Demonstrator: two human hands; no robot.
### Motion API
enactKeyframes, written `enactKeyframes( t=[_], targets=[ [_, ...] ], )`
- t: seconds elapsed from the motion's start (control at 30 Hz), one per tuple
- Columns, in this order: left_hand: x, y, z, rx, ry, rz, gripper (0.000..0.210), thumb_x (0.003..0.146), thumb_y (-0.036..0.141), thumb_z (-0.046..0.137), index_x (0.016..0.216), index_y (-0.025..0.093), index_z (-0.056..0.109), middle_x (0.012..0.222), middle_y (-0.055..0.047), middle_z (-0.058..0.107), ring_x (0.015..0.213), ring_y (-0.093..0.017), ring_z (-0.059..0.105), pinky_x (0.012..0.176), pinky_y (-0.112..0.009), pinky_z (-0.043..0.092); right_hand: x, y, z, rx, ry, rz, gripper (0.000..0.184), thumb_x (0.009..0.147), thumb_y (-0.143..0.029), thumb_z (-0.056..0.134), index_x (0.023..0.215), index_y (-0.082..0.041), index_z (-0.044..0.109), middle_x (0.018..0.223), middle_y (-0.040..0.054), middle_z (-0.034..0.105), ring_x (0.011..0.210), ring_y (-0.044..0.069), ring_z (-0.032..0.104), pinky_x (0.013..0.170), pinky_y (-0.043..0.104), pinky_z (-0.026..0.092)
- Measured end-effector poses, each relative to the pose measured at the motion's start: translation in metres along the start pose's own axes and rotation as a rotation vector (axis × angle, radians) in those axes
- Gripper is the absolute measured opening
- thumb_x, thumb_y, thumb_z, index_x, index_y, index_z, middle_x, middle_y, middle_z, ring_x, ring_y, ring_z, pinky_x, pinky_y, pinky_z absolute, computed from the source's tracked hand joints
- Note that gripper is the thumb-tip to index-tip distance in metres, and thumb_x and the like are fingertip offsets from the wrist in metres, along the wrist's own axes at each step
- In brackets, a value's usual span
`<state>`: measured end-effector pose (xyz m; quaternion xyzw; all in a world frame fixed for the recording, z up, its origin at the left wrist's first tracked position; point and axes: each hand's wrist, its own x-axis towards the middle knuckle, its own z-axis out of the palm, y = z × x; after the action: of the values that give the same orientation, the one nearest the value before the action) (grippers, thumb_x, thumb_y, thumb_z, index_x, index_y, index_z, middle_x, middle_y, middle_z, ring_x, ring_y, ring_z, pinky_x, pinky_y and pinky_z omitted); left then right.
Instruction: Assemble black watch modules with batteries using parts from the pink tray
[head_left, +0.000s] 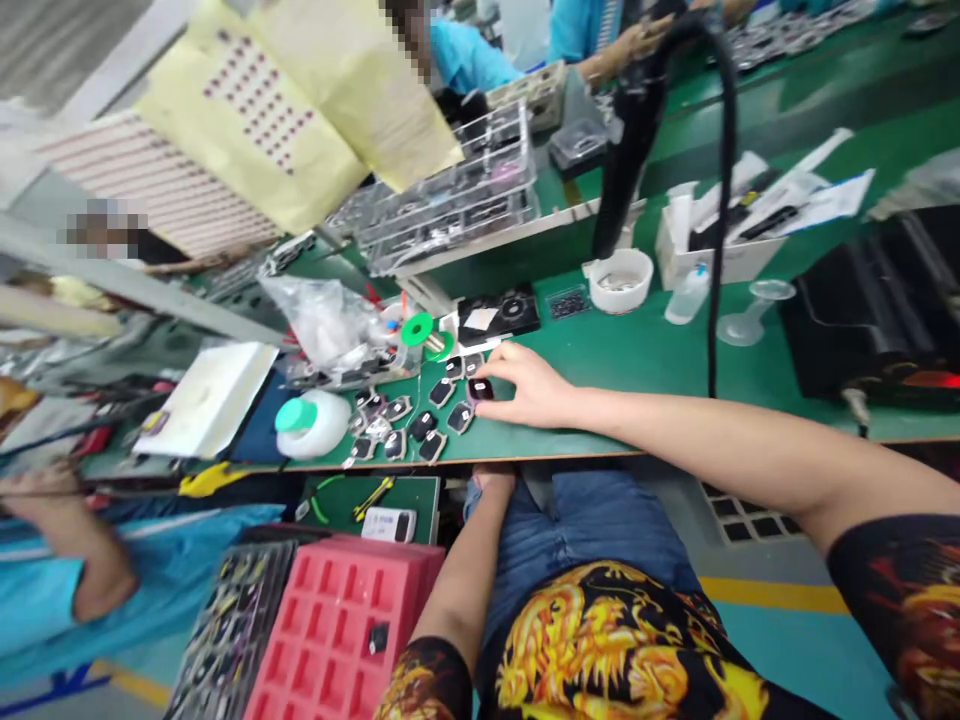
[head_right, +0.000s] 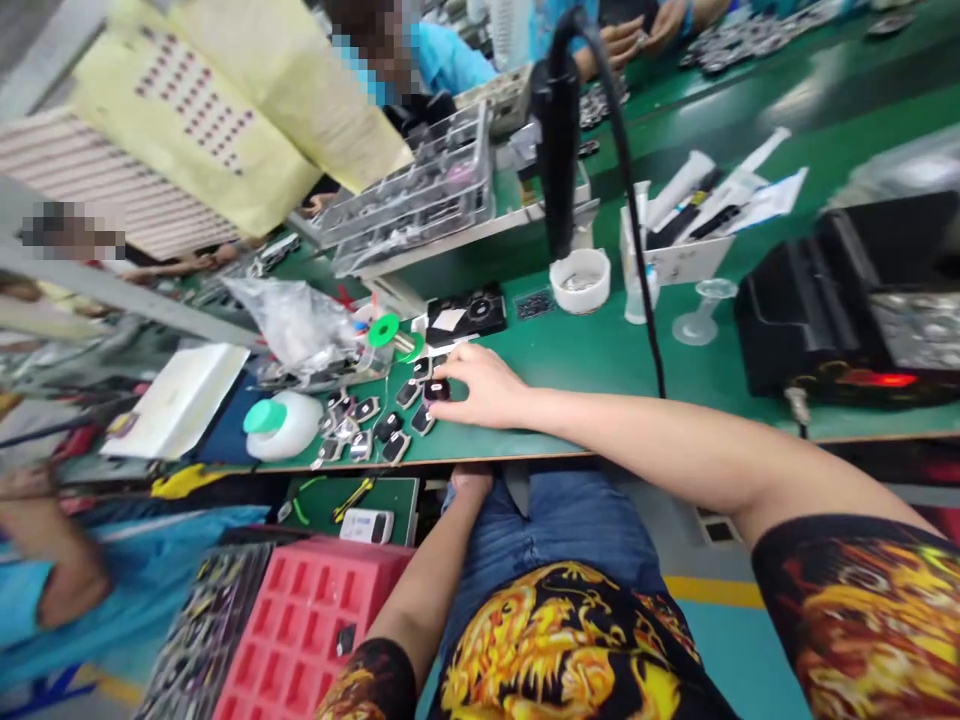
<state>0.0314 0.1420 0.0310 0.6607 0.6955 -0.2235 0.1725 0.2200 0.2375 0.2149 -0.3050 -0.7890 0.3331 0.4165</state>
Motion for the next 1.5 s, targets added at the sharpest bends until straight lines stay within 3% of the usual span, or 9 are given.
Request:
enactKeyframes(
  t=[0.2,0.27,0.37,0.43,0.53,0.6,0.77,1.07,1.5],
  targets=[
    [-0.063,-0.01,-0.019,-0.18,0.096,0.126,0.049,0.105,0.038,0.063,0.147,0.013,0.068,0.15,-0.023,0.065,0.146,-0.04,0.056,0.121,-0.055,0.049,0.015,-0.003,-0.016,0.789,-0.255,0.46,0.054,0.085,-0.067,0.085,0.098,-0.014,0.079,0.082,0.0055,0.071,0.07,0.014,0.059,0.061,0.025,0.044],
    [-0.1,-0.006,-0.041,-0.291,0.09,0.32,0.04,0.105,0.044,0.066,0.135,0.021,0.076,0.141,-0.014,0.073,0.138,-0.03,0.063,0.121,-0.043,0.049,0.017,-0.002,-0.025,0.942,-0.378,0.554,0.063,0.079,-0.073,0.089,0.097,-0.013,0.078,0.085,0.0074,0.074,0.068,0.012,0.061,0.056,0.021,0.043],
    [-0.15,-0.005,-0.089,-0.791,-0.025,0.777,0.027,0.108,0.043,0.065,0.113,0.025,0.084,0.108,-0.006,0.082,0.1,-0.021,0.076,0.096,-0.033,0.059,0.018,0.001,-0.034,1.073,-0.518,0.583,0.067,0.077,-0.073,0.092,0.104,-0.013,0.079,0.095,0.0106,0.078,0.067,0.011,0.064,0.054,0.019,0.047],
    [-0.168,-0.007,-0.119,-1.097,0.267,0.682,0.021,0.105,0.038,0.07,0.1,0.024,0.084,0.089,-0.004,0.08,0.081,-0.018,0.073,0.08,-0.03,0.059,0.018,0.003,-0.036,1.121,-0.576,0.571,0.069,0.079,-0.076,0.089,0.104,-0.012,0.079,0.094,0.0107,0.078,0.066,0.011,0.065,0.053,0.018,0.049],
    [-0.166,-0.01,-0.148,-1.366,0.815,0.383,0.017,0.094,0.031,0.084,0.109,0.024,0.083,0.084,-0.001,0.071,0.072,-0.013,0.063,0.07,-0.025,0.053,0.015,0.004,-0.034,1.149,-0.626,0.562,0.073,0.082,-0.079,0.084,0.104,-0.01,0.078,0.092,0.0111,0.078,0.063,0.011,0.064,0.051,0.018,0.051],
    [-0.153,-0.009,-0.157,-1.431,0.933,0.354,0.035,0.088,0.03,0.091,0.121,0.026,0.081,0.095,-0.002,0.069,0.077,-0.011,0.062,0.072,-0.023,0.053,0.012,0.004,-0.031,1.146,-0.652,0.564,0.072,0.083,-0.078,0.084,0.106,-0.01,0.078,0.092,0.0117,0.079,0.063,0.011,0.065,0.051,0.019,0.052],
    [-0.125,0.007,-0.162,-1.579,0.783,0.477,0.037,0.089,0.035,0.09,0.123,0.026,0.081,0.11,-0.007,0.069,0.08,-0.012,0.066,0.07,-0.024,0.057,0.007,0.003,-0.023,1.141,-0.72,0.574,0.068,0.086,-0.076,0.083,0.099,-0.01,0.077,0.088,0.0111,0.078,0.064,0.012,0.068,0.052,0.019,0.055],
    [-0.126,0.021,-0.161,-1.908,0.558,0.369,0.022,0.089,0.036,0.089,0.101,0.019,0.082,0.073,0.0,0.066,0.059,-0.009,0.056,0.051,-0.02,0.043,0.005,0.0,-0.018,1.083,-0.771,0.622,0.074,0.094,-0.083,0.067,0.094,-0.01,0.077,0.08,0.0122,0.077,0.058,0.013,0.066,0.05,0.02,0.056],
    [-0.13,0.028,-0.165,-2.022,0.47,0.343,0.023,0.085,0.037,0.091,0.095,0.019,0.079,0.068,0.001,0.065,0.056,-0.008,0.056,0.049,-0.019,0.041,0.005,-0.002,-0.019,1.046,-0.78,0.631,0.075,0.093,-0.086,0.065,0.093,-0.011,0.078,0.08,0.0121,0.077,0.057,0.014,0.066,0.048,0.021,0.055]
  ],
)
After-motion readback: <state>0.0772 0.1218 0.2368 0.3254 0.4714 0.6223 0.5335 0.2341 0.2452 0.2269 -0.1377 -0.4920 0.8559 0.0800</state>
